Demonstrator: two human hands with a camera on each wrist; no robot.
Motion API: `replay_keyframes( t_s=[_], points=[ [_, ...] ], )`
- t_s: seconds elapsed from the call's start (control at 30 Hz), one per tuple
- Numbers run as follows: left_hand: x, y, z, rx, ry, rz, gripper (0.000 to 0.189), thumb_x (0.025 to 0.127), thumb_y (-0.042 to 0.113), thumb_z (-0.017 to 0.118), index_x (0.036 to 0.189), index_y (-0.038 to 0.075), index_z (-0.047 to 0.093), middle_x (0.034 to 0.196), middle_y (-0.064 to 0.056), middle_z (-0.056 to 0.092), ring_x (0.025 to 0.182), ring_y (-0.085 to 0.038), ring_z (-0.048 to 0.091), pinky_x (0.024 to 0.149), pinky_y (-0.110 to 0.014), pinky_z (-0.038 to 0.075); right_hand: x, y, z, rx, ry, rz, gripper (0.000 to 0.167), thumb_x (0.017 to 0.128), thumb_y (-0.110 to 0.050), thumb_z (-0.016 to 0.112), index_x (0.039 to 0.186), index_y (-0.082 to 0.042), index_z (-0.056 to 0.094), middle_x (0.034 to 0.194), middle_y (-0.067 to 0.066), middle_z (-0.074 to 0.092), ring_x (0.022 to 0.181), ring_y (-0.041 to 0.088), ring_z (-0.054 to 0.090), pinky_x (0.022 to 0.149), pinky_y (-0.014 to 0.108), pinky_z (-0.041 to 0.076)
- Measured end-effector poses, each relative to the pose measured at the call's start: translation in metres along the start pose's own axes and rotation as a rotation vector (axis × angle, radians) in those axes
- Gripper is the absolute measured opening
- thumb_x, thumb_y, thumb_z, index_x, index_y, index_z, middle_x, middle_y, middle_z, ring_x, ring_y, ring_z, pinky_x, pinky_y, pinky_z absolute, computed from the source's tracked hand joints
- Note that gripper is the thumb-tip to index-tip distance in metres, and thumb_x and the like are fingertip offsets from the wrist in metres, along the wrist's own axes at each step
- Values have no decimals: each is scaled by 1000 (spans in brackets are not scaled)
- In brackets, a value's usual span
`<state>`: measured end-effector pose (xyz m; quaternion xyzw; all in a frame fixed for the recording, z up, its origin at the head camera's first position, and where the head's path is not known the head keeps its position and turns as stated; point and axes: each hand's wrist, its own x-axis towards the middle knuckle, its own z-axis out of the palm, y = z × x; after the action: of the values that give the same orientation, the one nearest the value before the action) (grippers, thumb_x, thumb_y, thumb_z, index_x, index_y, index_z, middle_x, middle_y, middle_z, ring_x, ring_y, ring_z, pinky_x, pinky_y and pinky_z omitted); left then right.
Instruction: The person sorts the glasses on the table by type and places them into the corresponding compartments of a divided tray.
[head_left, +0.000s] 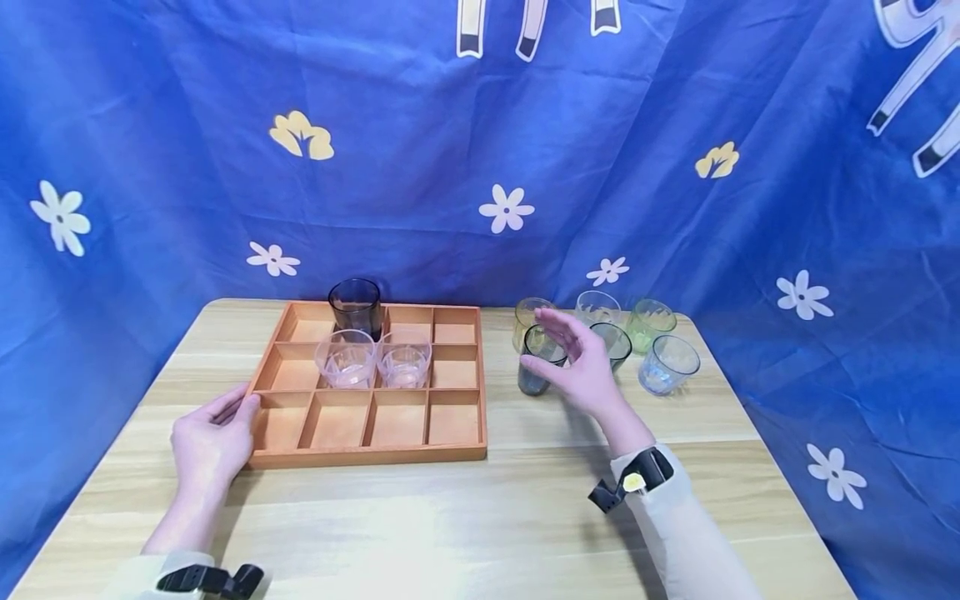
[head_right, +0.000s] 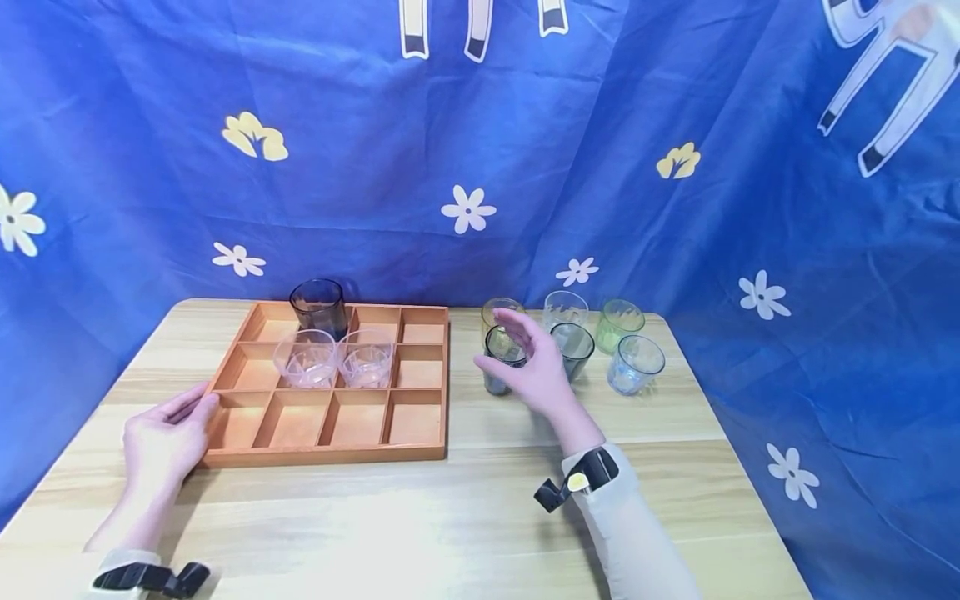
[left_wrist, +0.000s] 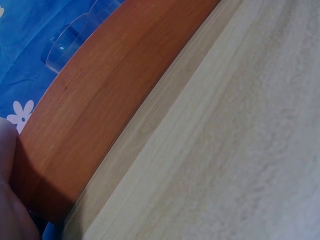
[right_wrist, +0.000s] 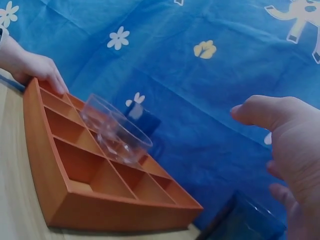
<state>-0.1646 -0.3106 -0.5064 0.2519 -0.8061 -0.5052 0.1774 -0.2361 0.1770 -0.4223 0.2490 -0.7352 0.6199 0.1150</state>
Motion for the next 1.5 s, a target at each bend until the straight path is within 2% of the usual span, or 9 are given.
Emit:
replay_keyframes(
  t_s=[0.17, 0.3, 0.47, 0.67, 0.97, 1.27, 1.5],
  points=[
    [0, 1, 0, -2, 12, 14, 38, 102, 26, 72, 133, 5, 73, 124, -15, 70, 89, 15, 64, 75, -3, 51, -2, 6, -6, -45, 62, 21, 74, 78, 10, 89, 144, 6, 56, 148, 19, 59, 142, 34, 51, 124, 39, 35],
    [1, 2, 0, 0, 7, 19, 38, 102, 26, 72, 134, 6, 73, 125, -15, 69, 91, 14, 64, 77, -3, 51, -4, 12, -8, -88, 94, 69, 82, 77, 9, 91, 149, 6, 52, 153, 21, 54, 146, 32, 45, 126, 40, 29],
    [1, 1, 1, -8, 0, 3, 37, 102, 26, 72, 134, 7, 73, 125, -14, 69, 92, 14, 65, 77, -4, 51, -8, 23, -5, -130, 102, 115, 92, 76, 6, 93, 154, 7, 44, 157, 24, 47, 149, 39, 40, 127, 42, 26],
    [1, 0, 2, -5, -4, 10, 37, 102, 25, 72, 134, 7, 73, 124, -15, 70, 89, 15, 64, 75, -4, 51, -11, 36, 0, -145, 125, 136, 92, 76, 4, 94, 152, 10, 42, 153, 29, 47, 144, 37, 45, 126, 38, 30],
    [-1, 1, 1, -2, 2, 9, 38, 102, 26, 73, 134, 7, 73, 123, -14, 70, 89, 16, 64, 75, -3, 51, -16, 57, 4, -257, 180, 223, 95, 75, -10, 97, 153, 3, 45, 146, 18, 57, 134, 34, 55, 119, 44, 39],
    [-2, 1, 1, 8, -3, 17, 38, 102, 27, 72, 134, 6, 73, 125, -16, 69, 90, 15, 64, 76, -3, 51, -18, 62, 7, -194, 215, 232, 91, 72, -7, 99, 149, 1, 51, 140, 18, 62, 129, 34, 59, 114, 43, 45],
    [-3, 2, -1, 16, 0, 22, 38, 103, 27, 72, 135, 6, 73, 126, -17, 69, 90, 15, 63, 75, -3, 50, -17, 64, 9, -153, 208, 239, 84, 71, -6, 100, 143, -1, 57, 137, 19, 64, 125, 36, 62, 112, 46, 48]
  ],
)
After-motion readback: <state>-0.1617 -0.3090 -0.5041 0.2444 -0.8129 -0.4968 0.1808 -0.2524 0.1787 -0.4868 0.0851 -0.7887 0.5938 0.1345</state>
